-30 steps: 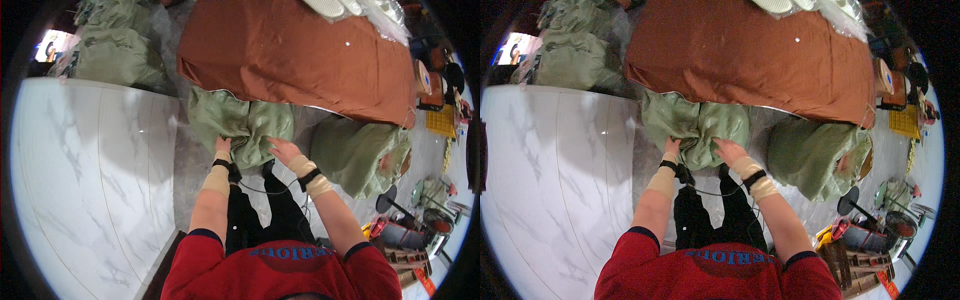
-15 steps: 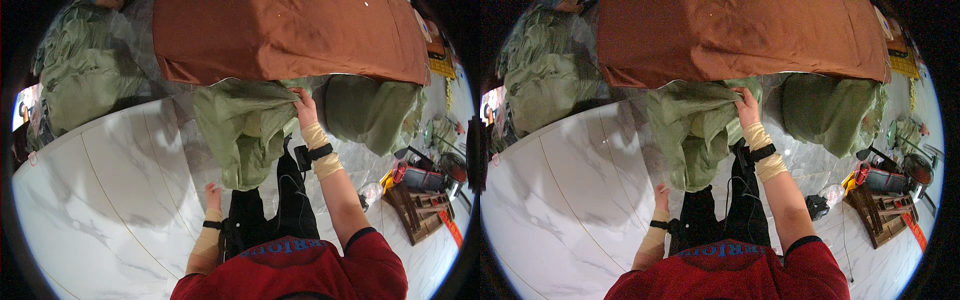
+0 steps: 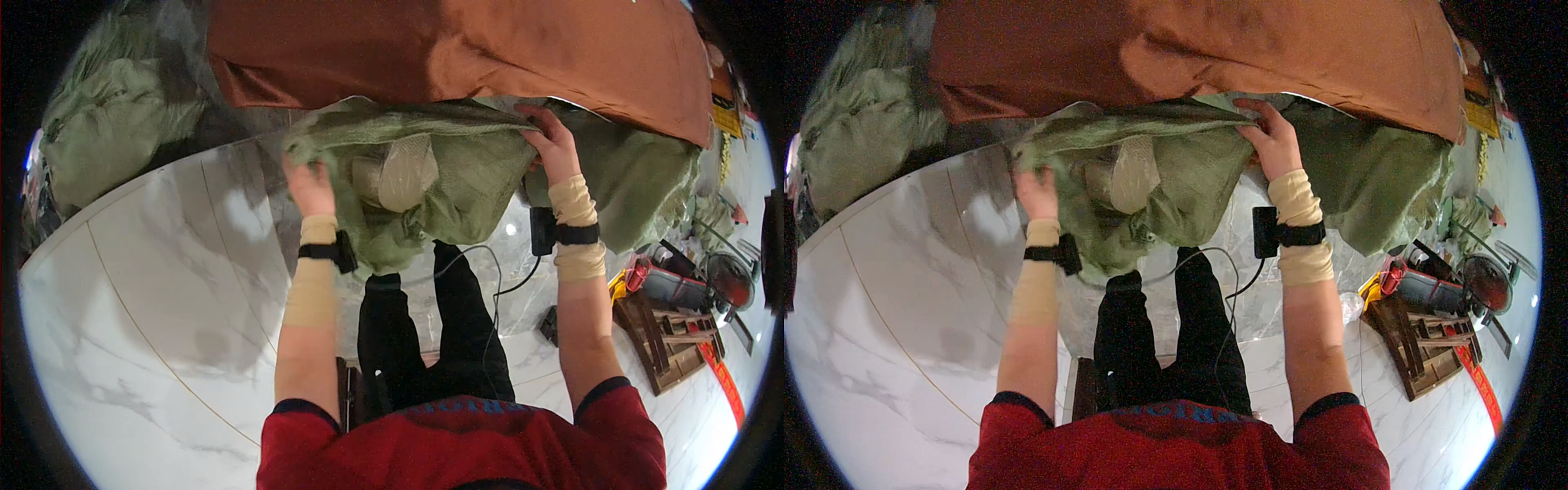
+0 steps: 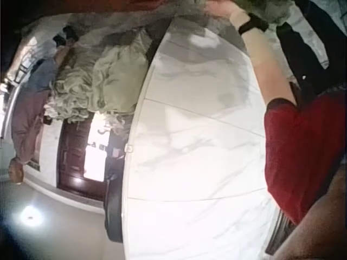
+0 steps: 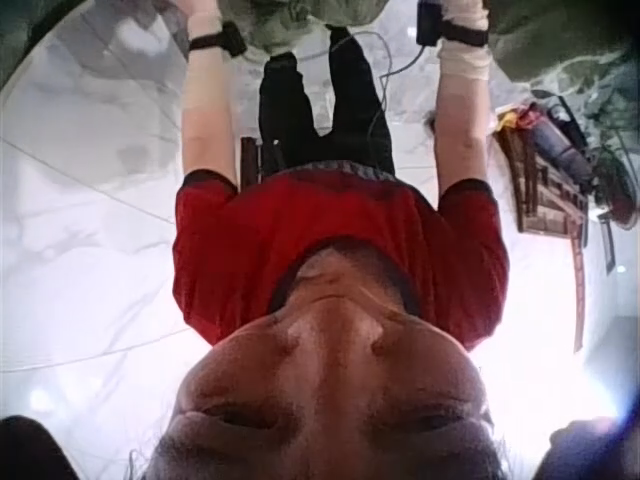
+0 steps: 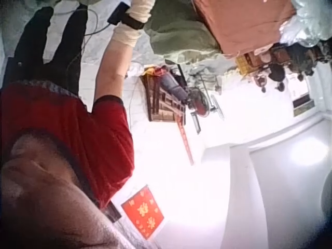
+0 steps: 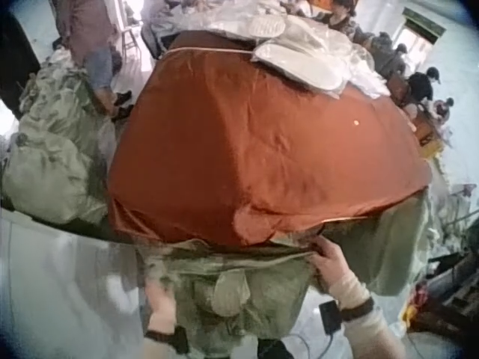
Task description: Organizing and bagging white shoe insoles and outsoles in a manufacturing setting.
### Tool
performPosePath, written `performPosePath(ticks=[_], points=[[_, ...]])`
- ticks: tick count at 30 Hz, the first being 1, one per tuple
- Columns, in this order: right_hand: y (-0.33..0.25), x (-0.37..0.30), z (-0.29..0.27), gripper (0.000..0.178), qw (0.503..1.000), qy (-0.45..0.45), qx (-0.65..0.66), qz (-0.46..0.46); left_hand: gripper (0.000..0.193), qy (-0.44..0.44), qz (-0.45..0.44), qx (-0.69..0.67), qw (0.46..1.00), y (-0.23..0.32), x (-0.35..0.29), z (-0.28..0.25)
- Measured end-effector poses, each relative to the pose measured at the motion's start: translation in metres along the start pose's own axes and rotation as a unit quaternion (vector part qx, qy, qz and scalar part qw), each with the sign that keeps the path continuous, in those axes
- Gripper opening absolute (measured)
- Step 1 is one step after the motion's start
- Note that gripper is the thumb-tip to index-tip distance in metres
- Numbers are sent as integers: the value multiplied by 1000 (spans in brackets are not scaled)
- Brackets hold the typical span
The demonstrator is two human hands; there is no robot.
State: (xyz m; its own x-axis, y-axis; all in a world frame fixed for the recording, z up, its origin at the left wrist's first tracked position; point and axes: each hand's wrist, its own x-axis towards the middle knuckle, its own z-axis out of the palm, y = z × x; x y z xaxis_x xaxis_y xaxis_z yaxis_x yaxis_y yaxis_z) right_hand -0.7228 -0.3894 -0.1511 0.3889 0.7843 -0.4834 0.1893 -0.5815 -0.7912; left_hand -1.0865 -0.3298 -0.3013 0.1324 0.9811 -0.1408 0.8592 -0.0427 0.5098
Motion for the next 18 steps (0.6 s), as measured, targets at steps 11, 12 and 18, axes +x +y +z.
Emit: performPosePath(ticks=[11, 12, 18], points=[[29, -68, 187, 18, 874, -207, -337, -282, 56, -67, 111, 10, 992, -8, -62, 23], [67, -39, 149, 22, 816, -269, -474, -192, 47, -165, -13, 254, 953, 23, -70, 42], [82, -19, 12, 26, 779, -108, -595, -165, 26, -130, 80, 106, 983, 90, -67, 40]])
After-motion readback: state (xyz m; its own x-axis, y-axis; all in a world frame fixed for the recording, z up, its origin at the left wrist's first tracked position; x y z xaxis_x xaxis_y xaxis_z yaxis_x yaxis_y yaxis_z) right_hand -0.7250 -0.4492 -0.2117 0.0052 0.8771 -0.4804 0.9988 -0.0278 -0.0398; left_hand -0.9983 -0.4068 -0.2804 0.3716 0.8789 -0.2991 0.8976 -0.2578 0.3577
